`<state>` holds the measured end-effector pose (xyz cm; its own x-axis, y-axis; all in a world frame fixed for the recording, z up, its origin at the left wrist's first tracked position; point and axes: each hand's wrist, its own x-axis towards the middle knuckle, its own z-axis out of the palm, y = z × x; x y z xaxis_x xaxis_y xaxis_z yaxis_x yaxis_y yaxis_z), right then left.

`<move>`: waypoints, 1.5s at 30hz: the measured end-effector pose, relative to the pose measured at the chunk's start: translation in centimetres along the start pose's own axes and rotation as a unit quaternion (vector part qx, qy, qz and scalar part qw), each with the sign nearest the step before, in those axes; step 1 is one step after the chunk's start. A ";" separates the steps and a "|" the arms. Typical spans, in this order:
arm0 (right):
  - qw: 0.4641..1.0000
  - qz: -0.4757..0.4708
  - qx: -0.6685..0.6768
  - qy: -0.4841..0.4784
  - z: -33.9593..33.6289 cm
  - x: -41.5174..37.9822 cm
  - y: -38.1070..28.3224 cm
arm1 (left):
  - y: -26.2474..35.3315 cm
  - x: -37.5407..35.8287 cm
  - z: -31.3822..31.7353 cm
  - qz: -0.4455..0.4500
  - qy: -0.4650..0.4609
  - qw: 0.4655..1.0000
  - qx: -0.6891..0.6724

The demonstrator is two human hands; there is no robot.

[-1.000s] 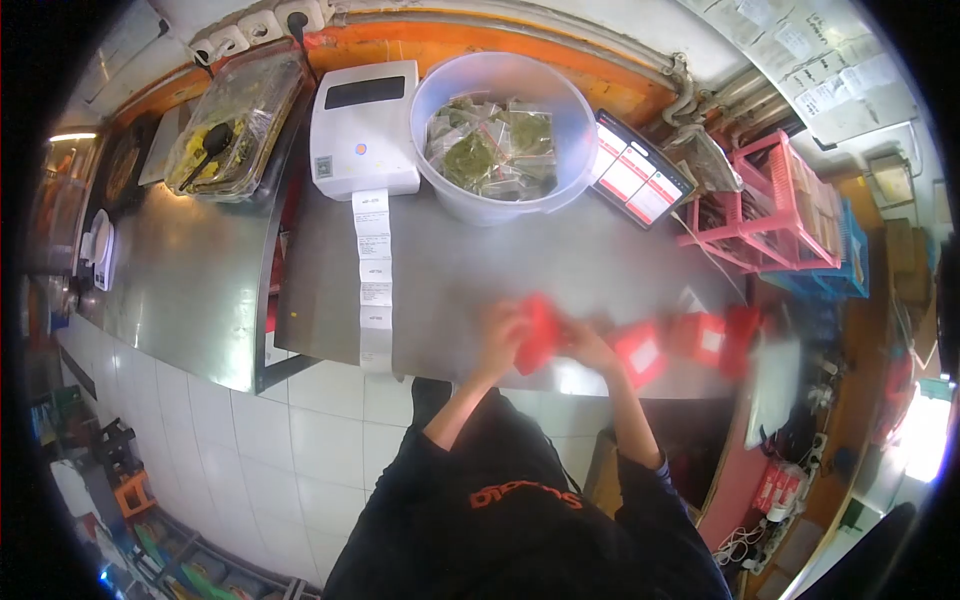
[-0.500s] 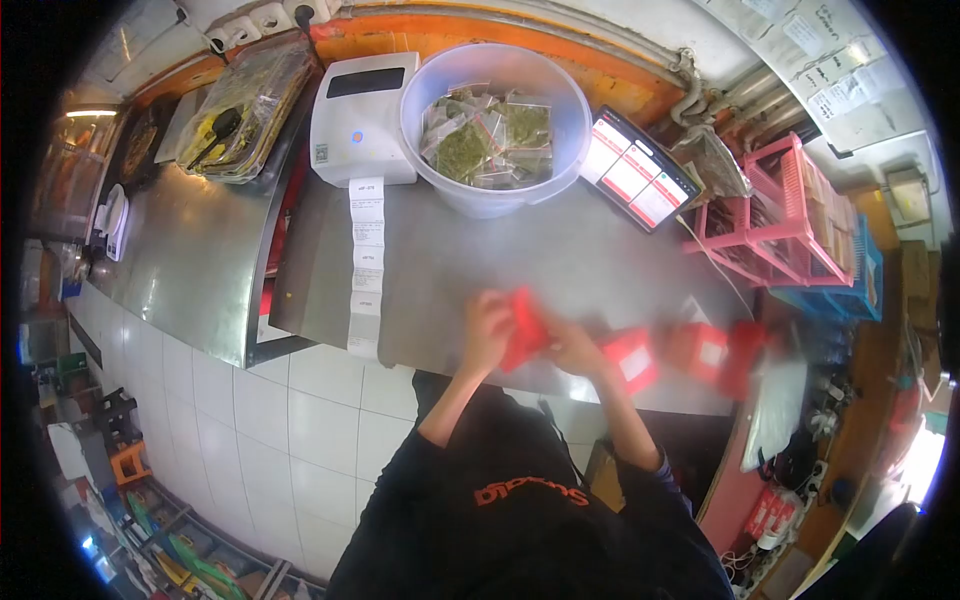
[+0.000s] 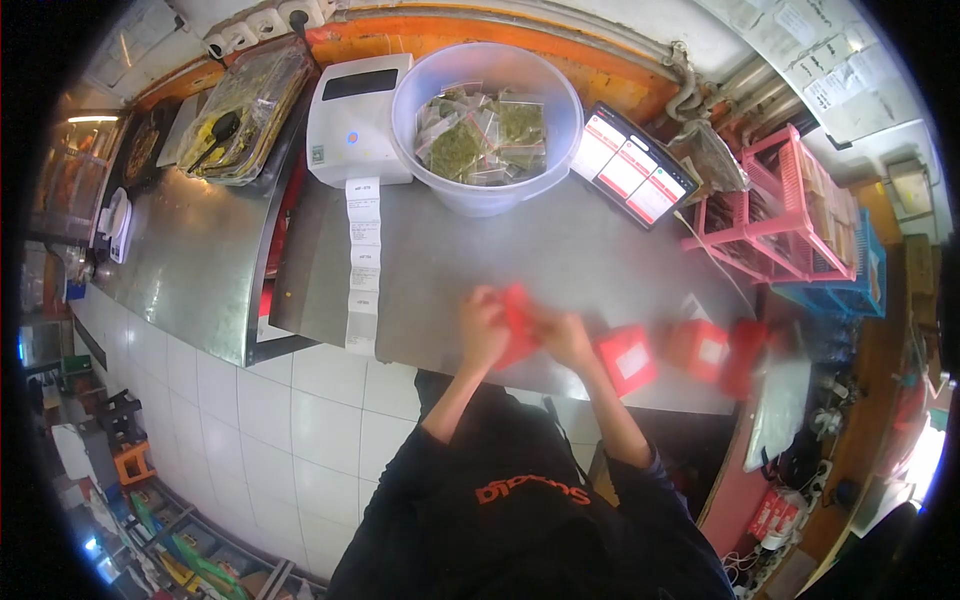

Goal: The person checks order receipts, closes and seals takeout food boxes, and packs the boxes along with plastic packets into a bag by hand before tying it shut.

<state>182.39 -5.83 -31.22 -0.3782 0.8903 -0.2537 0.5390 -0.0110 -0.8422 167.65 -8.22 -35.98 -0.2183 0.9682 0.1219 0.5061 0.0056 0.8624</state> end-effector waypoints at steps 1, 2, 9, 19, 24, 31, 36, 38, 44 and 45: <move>1.000 0.006 0.029 -0.003 -0.2 0.0 0.1 | 0.1 0.0 0.1 -0.001 -0.003 1.000 0.001; 1.000 0.007 0.028 -0.002 -0.3 -0.1 0.3 | 0.1 0.1 0.1 -0.001 -0.004 1.000 0.000; 0.996 0.034 0.076 -0.013 -0.5 0.0 0.3 | 2.0 0.5 -0.9 -0.020 -0.039 0.999 -0.007; 0.996 0.021 0.084 -0.024 -0.8 0.3 -0.6 | 0.3 0.2 -0.4 -0.020 -0.045 0.998 -0.029; 0.999 -0.025 -0.027 -0.003 -0.6 0.2 -1.4 | 0.6 -0.1 0.4 -0.035 0.007 0.997 -0.068; 0.992 -0.084 -0.084 0.031 0.4 -0.3 -0.9 | 0.3 0.0 1.0 -0.021 0.068 0.987 -0.144; 0.995 -0.023 -0.095 0.009 0.6 -0.3 -0.1 | 0.3 0.1 1.1 -0.006 0.074 0.990 -0.123; 0.989 -0.007 -0.143 0.023 0.6 -0.3 -0.1 | 0.2 0.0 1.3 0.000 0.082 0.992 -0.098; 0.980 -0.037 -0.192 0.026 1.2 -0.4 0.2 | 1.0 0.2 1.3 0.025 0.054 0.996 0.071; 0.975 -0.056 -0.213 0.027 1.4 -0.5 0.3 | 1.2 0.2 1.3 0.017 0.055 0.996 0.071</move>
<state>181.67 -6.92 -32.05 -0.4188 0.8978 -0.1364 0.7651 0.2680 -0.5855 169.26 -7.69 -35.53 -0.2854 0.9354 0.2089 0.6260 0.0169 0.7796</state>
